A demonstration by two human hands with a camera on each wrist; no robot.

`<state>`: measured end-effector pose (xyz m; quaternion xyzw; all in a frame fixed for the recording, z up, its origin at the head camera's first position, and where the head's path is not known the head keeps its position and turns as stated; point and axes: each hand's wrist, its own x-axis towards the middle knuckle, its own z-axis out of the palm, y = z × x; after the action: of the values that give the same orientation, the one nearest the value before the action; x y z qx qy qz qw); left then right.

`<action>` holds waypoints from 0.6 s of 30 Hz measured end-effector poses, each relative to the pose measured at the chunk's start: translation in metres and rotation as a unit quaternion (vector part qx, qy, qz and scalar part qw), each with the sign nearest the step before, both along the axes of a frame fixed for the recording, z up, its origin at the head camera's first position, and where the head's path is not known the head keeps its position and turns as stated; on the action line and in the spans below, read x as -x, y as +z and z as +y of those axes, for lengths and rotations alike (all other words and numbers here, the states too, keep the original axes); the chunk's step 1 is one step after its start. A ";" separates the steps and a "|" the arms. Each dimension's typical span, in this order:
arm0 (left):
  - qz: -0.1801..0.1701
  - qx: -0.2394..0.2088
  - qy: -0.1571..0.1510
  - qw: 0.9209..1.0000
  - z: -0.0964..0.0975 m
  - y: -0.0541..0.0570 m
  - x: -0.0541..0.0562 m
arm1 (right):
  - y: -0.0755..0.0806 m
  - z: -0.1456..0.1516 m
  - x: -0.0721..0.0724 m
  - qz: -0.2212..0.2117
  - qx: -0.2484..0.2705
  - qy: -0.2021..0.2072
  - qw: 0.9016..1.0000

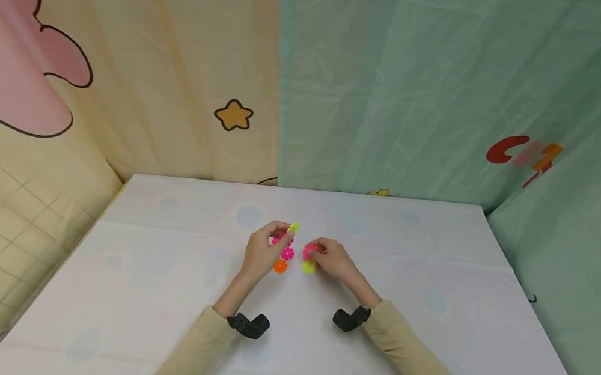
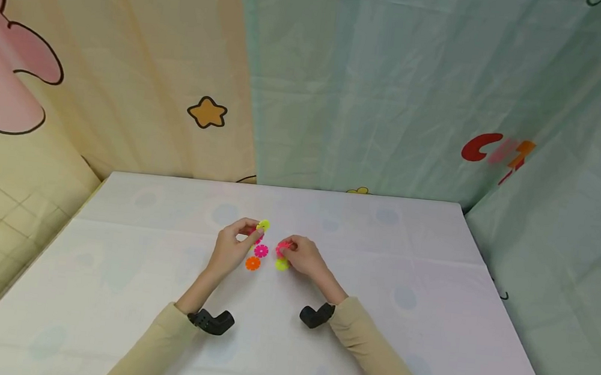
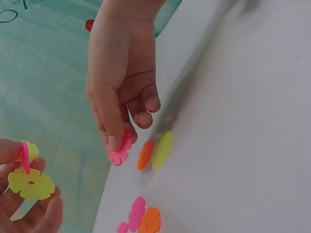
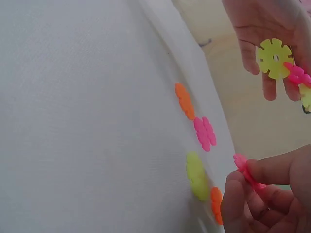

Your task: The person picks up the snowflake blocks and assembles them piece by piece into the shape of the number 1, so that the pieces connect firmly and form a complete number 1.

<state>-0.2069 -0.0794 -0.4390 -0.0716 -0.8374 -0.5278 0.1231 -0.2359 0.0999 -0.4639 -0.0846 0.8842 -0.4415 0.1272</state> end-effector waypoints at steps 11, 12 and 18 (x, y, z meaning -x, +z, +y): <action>-0.009 -0.003 0.000 1.000 0.004 -0.005 0.001 | 0.010 0.007 0.003 0.028 0.087 -0.056 0.994; -0.011 -0.004 0.000 1.000 0.004 -0.006 0.000 | 0.012 0.008 0.003 0.034 0.092 -0.058 0.994; -0.027 -0.003 -0.005 1.000 0.007 -0.008 -0.001 | 0.021 0.010 0.002 0.059 0.114 -0.059 0.990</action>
<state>-0.2058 -0.0726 -0.4474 -0.0609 -0.8385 -0.5326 0.0980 -0.2379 0.1101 -0.4428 -0.0718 0.8372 -0.5409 0.0383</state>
